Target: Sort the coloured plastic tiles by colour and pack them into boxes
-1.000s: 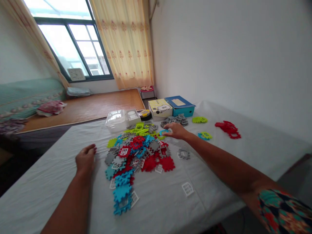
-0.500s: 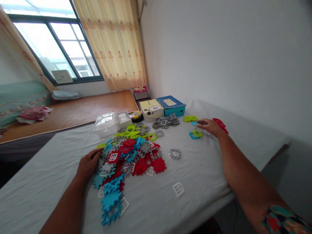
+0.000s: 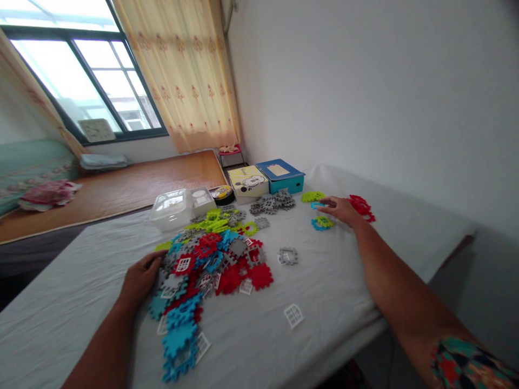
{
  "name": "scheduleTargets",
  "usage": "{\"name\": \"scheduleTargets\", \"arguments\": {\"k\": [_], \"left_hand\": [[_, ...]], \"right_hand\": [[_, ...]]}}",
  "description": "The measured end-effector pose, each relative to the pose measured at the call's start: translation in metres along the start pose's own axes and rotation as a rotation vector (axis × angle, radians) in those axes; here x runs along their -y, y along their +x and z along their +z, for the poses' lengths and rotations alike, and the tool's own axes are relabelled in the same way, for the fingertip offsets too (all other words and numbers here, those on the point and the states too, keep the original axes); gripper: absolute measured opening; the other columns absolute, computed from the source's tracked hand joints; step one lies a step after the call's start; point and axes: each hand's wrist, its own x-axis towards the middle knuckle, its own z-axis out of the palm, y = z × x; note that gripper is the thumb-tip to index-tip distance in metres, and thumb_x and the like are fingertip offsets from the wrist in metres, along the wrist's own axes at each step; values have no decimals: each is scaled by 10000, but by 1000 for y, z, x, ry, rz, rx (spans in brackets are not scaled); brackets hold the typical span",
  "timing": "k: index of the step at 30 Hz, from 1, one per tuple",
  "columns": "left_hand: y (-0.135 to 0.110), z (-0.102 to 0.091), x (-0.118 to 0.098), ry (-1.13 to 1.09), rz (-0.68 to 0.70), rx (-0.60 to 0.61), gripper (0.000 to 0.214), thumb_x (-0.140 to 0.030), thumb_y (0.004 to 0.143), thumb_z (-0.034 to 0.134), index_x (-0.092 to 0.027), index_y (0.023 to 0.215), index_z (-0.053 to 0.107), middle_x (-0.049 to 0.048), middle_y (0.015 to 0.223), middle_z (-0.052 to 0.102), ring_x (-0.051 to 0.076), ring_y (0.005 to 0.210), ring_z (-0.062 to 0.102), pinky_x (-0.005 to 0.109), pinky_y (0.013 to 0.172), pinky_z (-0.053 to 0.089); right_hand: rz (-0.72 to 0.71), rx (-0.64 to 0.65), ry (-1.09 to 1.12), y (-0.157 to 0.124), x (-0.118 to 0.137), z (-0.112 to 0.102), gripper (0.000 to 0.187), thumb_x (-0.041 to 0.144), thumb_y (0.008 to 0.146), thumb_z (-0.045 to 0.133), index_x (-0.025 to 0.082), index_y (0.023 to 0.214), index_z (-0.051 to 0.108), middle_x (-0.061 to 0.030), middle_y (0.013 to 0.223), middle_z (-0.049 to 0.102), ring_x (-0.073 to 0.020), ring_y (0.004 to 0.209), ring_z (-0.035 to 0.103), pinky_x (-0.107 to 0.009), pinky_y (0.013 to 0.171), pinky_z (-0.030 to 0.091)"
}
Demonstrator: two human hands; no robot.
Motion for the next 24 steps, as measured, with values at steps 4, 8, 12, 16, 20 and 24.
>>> {"name": "scheduleTargets", "arguments": {"k": [4,8,12,16,20,24], "left_hand": [[-2,0,-3,-25,-11,1,482,-463,725,475,-212,1051,728,36,1002,746,245,941,678,304,818,537],[-2,-1,-3,-15,-19,7,479,-460,720,481,-211,1047,729,39,1010,744,250,951,676,316,839,533],[-1,-1,-2,-23,-10,1,464,-459,721,488,-221,1038,731,35,1013,744,248,948,676,317,842,532],[-1,-2,-4,-42,-12,-3,447,-456,712,501,-223,1009,740,39,1005,746,253,938,679,324,851,529],[-3,-3,-9,-66,-9,-23,399,-436,696,514,-243,952,751,30,959,754,251,899,685,320,814,538],[-4,-5,-13,-92,-11,-24,380,-429,685,521,-241,917,755,29,934,756,236,859,689,301,786,544]], "right_hand": [[-11,294,39,-9,6,-6,603,468,707,729,192,1233,629,-136,1277,610,-281,1113,603,-384,908,520],[-52,371,-38,-12,-2,-14,822,444,636,770,216,1379,501,-123,1341,565,-283,1232,521,-392,998,461],[-81,466,-89,-11,-15,-20,768,432,625,762,194,1327,560,-107,1311,593,-277,1192,554,-390,1053,409],[9,302,-194,-6,-23,-21,698,438,639,752,157,1262,609,-137,1245,626,-286,1077,614,-388,940,493],[27,75,-445,17,-18,-16,615,424,602,794,151,1141,679,-155,1131,666,-310,1017,629,-404,902,494],[-19,-9,-607,59,5,-13,648,386,569,830,196,1165,662,-137,1177,641,-306,1060,594,-412,936,456]]}}
